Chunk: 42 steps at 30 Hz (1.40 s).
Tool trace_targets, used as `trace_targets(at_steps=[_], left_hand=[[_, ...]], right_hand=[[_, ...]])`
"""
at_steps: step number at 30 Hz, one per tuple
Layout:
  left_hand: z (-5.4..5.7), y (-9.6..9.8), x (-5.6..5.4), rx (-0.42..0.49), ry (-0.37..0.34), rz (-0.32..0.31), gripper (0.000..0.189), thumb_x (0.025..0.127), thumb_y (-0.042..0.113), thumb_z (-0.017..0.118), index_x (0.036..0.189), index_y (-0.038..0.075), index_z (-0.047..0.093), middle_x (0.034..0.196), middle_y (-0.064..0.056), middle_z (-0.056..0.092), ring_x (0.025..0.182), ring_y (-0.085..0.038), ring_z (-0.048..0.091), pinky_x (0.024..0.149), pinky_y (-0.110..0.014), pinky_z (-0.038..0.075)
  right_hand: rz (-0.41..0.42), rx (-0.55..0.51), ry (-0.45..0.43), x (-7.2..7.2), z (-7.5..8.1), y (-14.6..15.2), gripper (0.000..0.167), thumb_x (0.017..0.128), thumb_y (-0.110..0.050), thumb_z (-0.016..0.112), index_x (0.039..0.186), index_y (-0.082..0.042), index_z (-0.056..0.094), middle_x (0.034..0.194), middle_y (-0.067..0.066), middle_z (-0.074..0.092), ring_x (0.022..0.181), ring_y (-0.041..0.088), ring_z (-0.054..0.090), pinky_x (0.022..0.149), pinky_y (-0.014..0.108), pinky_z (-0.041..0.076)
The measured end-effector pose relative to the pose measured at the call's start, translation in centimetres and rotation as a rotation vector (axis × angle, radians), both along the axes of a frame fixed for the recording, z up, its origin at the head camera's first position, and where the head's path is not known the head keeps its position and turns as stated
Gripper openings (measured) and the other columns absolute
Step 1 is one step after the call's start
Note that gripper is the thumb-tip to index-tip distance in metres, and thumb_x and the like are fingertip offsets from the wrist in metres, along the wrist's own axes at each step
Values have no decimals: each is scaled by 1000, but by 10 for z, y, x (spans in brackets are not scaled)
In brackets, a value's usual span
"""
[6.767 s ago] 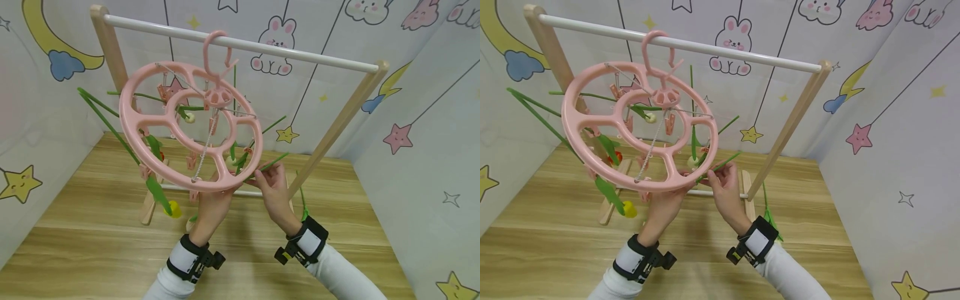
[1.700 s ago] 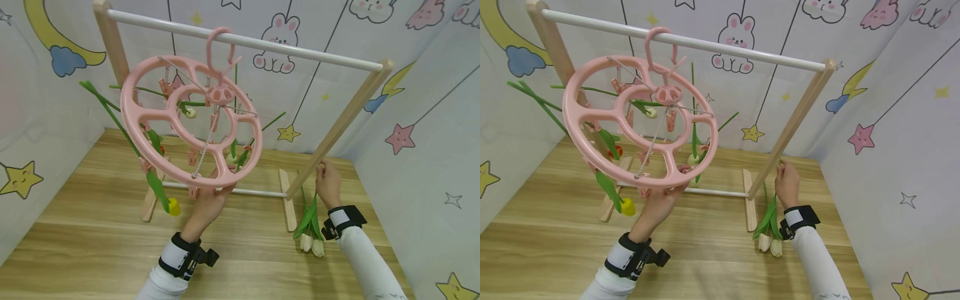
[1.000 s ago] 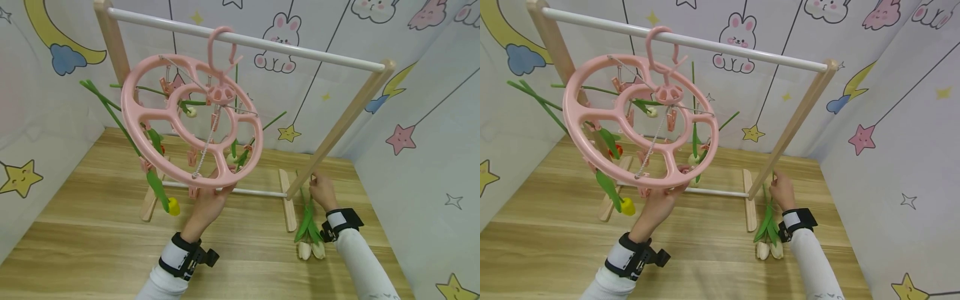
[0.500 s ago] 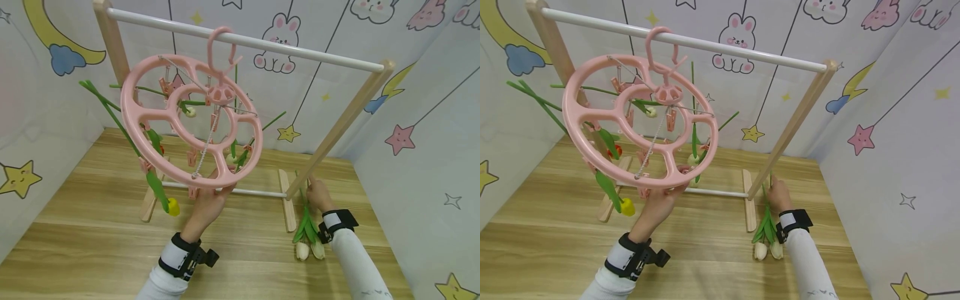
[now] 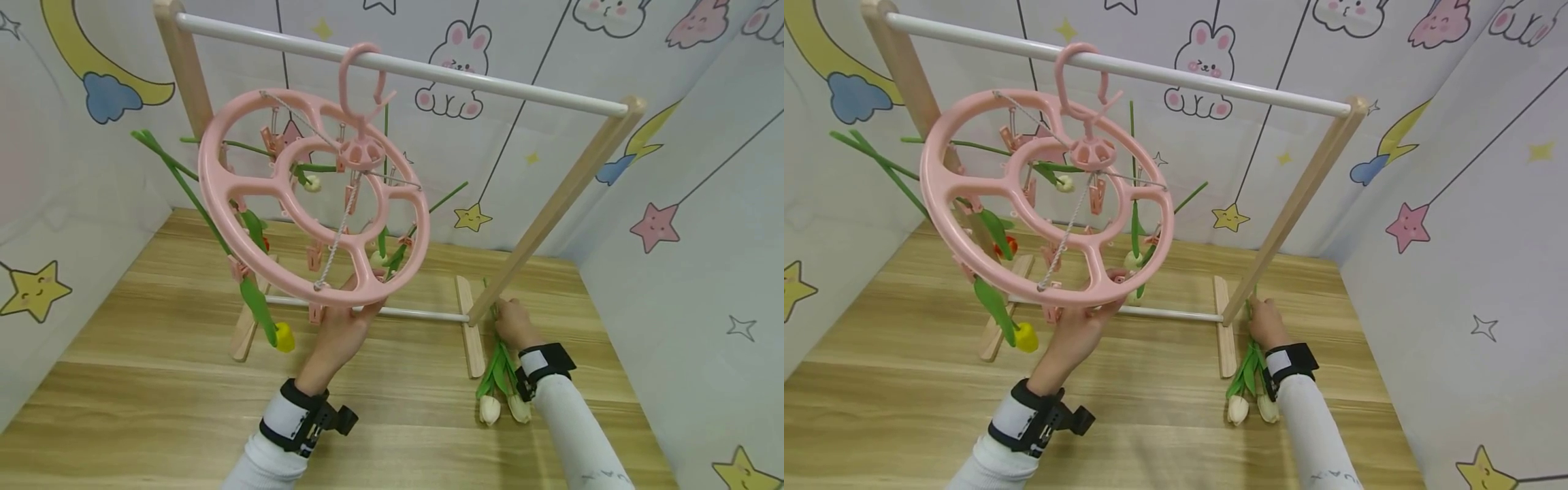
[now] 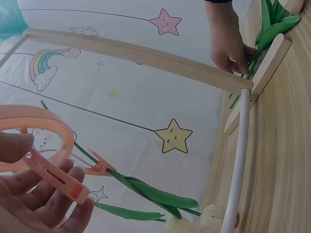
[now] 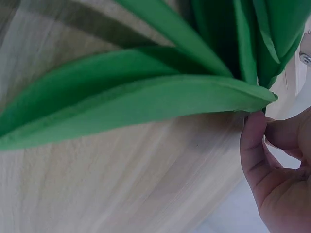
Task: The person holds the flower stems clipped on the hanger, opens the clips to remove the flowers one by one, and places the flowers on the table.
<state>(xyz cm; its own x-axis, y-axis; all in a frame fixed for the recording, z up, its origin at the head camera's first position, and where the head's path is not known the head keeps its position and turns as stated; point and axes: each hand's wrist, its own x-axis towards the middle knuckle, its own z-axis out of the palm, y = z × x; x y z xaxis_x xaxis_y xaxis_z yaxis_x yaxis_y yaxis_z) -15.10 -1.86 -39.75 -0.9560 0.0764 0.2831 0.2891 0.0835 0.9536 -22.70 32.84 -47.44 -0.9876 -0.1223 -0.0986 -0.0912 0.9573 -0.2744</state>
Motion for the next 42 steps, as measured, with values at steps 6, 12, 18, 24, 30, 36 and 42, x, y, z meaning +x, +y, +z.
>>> trace_targets(at_steps=[6, 12, 18, 24, 30, 36, 42], left_hand=[[-1, 1, 0, 1, 28, -1, 33, 96, 9, 63, 128, 1, 60, 131, -18, 62, 126, -30, 54, 103, -50, 45], [-1, 1, -1, -15, 17, 6, 35, 96, 10, 63, 129, 0, 60, 133, -17, 62, 129, -29, 53, 105, -50, 44], [-1, 2, 0, -9, -5, -5, 35, 97, 13, 62, 131, 3, 59, 134, -18, 61, 132, -30, 50, 107, -53, 42], [-1, 2, 0, -1, 4, -10, 35, 97, 10, 62, 130, 2, 59, 135, -19, 60, 133, -30, 49, 107, -54, 42], [0, 0, 1, 15, 3, -50, 37, 97, 12, 62, 132, 1, 57, 138, -19, 58, 136, -30, 47, 108, -54, 42], [-2, -4, 2, 43, 57, -112, 39, 97, 11, 62, 134, 0, 56, 140, -17, 56, 139, -30, 44, 109, -56, 41], [-2, -8, 5, 29, 101, -138, 40, 95, 8, 64, 134, 3, 56, 140, -15, 56, 139, -28, 43, 113, -55, 35]], right_hand=[[12, -3, -37, 0, -3, 2, 53, 82, 9, 52, 135, 11, 50, 91, 30, 59, 91, 40, 54, 72, 47, 47], [-29, -86, -150, 0, 1, 1, 61, 85, 4, 50, 145, 11, 37, 107, 32, 47, 88, 33, 45, 66, 37, 42], [-56, -105, -184, 2, 3, 1, 68, 87, 7, 48, 151, 6, 26, 113, 33, 43, 84, 32, 46, 66, 37, 42], [-51, -85, -165, 4, 6, 1, 64, 84, 8, 48, 146, 12, 33, 111, 36, 49, 92, 36, 44, 71, 41, 44], [-40, -65, -174, 5, 9, 5, 55, 86, 4, 46, 139, 18, 39, 116, 41, 50, 107, 45, 45, 81, 48, 45], [-43, -88, -217, 8, 25, 7, 51, 93, -3, 43, 139, 19, 37, 127, 47, 41, 113, 52, 44, 84, 52, 46], [49, -69, -308, 19, 47, 6, 33, 99, -13, 52, 116, 15, 58, 106, 34, 61, 85, 37, 62, 70, 41, 54]])
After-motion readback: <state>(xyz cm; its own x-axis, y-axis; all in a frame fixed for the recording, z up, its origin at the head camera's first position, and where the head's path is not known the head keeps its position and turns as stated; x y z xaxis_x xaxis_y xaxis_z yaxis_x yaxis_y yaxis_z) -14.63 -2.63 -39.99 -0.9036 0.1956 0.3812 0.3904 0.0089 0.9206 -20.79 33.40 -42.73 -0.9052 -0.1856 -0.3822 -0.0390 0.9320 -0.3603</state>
